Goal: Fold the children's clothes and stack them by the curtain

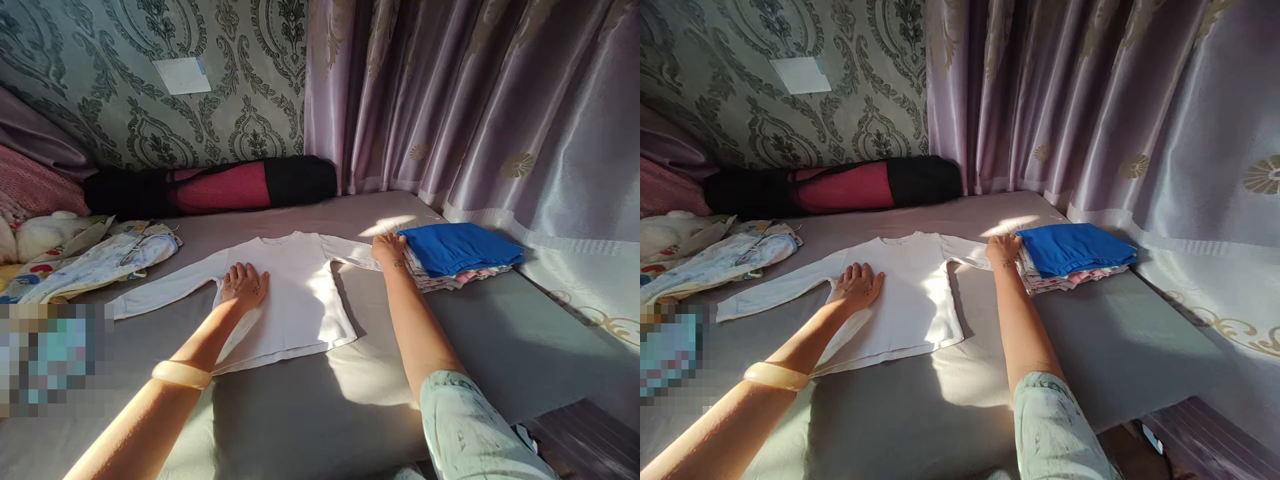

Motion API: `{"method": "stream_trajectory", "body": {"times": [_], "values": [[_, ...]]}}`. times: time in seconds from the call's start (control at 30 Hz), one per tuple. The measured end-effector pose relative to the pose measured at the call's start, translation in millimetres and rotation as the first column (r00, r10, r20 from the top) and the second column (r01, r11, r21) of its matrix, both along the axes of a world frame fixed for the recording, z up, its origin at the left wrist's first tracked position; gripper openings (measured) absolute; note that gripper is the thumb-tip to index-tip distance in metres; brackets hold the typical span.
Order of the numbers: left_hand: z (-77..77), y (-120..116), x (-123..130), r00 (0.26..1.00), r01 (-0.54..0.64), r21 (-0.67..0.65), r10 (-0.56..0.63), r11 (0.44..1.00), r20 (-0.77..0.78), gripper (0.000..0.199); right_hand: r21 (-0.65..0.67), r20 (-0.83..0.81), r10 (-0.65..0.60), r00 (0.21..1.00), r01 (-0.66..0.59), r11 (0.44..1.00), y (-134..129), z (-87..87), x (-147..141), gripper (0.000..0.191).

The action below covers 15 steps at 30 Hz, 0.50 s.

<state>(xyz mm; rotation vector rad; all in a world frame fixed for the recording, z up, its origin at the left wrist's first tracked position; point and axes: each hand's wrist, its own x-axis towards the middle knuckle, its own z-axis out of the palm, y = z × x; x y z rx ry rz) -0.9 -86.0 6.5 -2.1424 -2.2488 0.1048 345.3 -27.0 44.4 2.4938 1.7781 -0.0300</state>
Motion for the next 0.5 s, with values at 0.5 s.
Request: {"method": "stream_trajectory", "body": {"times": [0.5], "values": [[-9.6,59.2,76.8,0.785,0.342,0.217,-0.405,0.914,0.469,0.041,-0.114,-0.032,0.056,0.998,-0.059,0.992,-7.4,14.4,-3.5,0.042]]}}
